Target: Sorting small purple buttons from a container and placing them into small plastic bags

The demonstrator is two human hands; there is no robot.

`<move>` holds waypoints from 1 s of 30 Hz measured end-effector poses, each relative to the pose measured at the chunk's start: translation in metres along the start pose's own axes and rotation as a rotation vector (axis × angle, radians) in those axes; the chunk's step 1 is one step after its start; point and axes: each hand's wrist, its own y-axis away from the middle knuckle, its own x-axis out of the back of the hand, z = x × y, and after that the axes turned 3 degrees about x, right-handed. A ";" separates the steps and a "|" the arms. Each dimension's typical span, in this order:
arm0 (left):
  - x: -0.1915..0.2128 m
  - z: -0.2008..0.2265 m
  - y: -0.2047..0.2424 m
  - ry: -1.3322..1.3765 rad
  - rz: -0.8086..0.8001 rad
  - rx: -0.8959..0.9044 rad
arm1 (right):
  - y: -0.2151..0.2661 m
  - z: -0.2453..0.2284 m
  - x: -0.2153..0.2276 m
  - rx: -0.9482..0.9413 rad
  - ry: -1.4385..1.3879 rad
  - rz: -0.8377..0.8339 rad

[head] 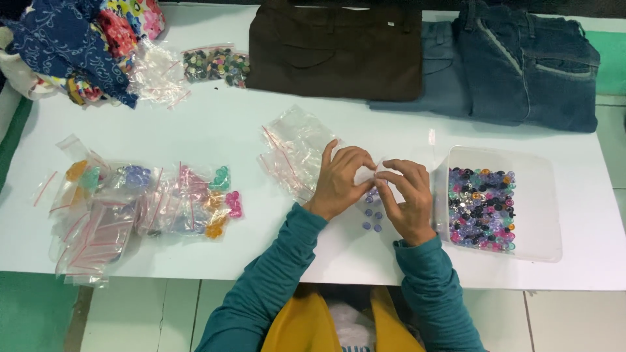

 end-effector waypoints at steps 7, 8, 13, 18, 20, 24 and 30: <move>0.004 -0.007 0.004 0.130 -0.265 0.095 | 0.002 -0.003 0.006 -0.010 -0.013 -0.033; 0.005 -0.008 0.003 0.166 -0.264 0.113 | 0.002 -0.003 0.005 -0.008 -0.021 -0.034; 0.017 -0.002 -0.003 0.250 -0.286 0.192 | 0.002 -0.004 0.007 -0.020 -0.068 -0.038; 0.028 -0.008 -0.010 0.291 -0.182 0.210 | 0.000 -0.003 0.011 -0.262 -0.128 0.063; 0.031 -0.008 -0.011 0.289 -0.167 0.211 | 0.007 0.007 0.007 -0.312 -0.096 0.041; 0.032 -0.009 -0.010 0.286 -0.149 0.219 | 0.016 0.021 0.003 -0.469 0.018 -0.126; 0.024 -0.012 -0.006 0.260 -0.150 0.212 | 0.009 0.012 -0.003 -0.576 0.130 -0.337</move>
